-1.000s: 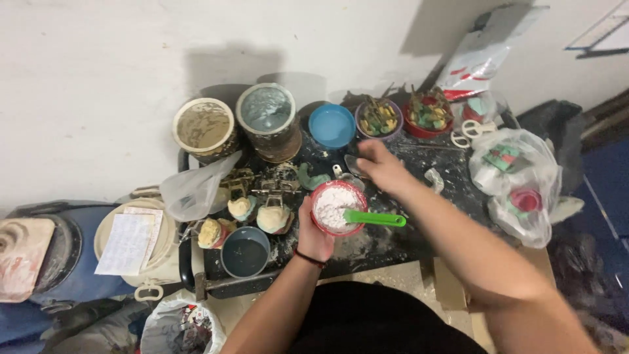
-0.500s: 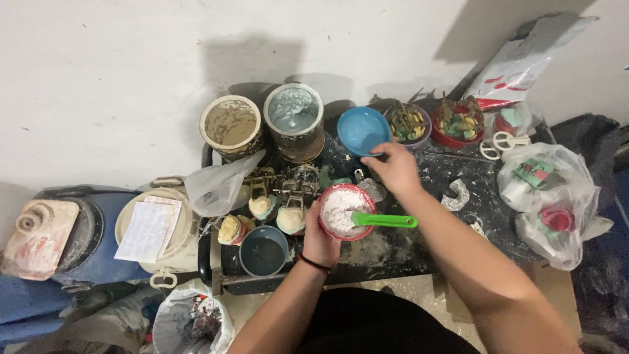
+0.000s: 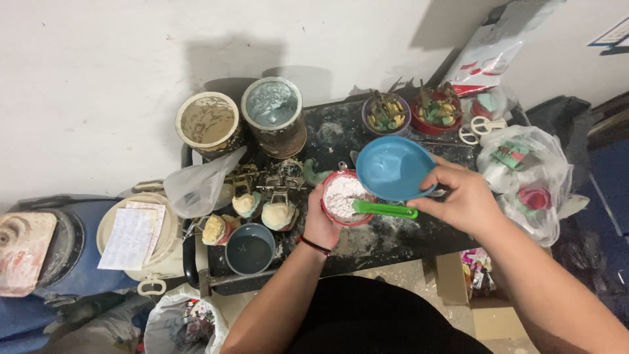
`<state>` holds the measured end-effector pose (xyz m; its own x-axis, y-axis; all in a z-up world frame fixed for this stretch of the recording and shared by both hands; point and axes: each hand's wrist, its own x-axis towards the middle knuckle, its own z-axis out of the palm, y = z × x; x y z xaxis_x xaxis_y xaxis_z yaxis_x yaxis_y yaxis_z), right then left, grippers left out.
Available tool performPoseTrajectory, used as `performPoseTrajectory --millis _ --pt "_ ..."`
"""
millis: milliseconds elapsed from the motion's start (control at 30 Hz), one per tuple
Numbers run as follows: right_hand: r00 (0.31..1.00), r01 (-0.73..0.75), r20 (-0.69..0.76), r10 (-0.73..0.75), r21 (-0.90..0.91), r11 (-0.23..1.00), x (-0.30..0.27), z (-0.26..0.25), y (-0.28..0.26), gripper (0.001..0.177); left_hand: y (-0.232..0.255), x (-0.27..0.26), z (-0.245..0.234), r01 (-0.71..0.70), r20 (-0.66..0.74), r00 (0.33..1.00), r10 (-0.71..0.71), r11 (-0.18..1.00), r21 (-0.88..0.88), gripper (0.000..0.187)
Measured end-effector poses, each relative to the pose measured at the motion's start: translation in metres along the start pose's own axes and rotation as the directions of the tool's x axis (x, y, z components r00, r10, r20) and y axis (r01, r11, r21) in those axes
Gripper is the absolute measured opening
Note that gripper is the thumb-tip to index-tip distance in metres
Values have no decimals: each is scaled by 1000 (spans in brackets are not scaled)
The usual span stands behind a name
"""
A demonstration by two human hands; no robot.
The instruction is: The person prepares dental plaster by pouring powder from a bag into a bowl and mixing it with a spatula on a laboratory bench.
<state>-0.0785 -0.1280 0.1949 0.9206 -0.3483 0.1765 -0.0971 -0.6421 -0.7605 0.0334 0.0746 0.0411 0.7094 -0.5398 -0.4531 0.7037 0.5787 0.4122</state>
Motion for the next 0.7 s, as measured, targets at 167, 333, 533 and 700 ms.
performPoseTrajectory --millis 167,333,533,700 --pt "998 51 24 -50 -49 997 -18 -11 14 35 -12 6 -3 34 37 999 -36 999 32 67" --pt "997 72 21 -71 -56 996 -25 -20 5 33 -19 10 1 35 74 997 -39 998 55 70" --pt "993 113 24 -111 -80 990 -30 -23 3 31 -26 11 -6 54 110 992 -61 996 67 75" --pt "990 142 25 -140 -93 986 -33 -25 4 31 -28 8 -5 65 121 990 -71 997 47 77"
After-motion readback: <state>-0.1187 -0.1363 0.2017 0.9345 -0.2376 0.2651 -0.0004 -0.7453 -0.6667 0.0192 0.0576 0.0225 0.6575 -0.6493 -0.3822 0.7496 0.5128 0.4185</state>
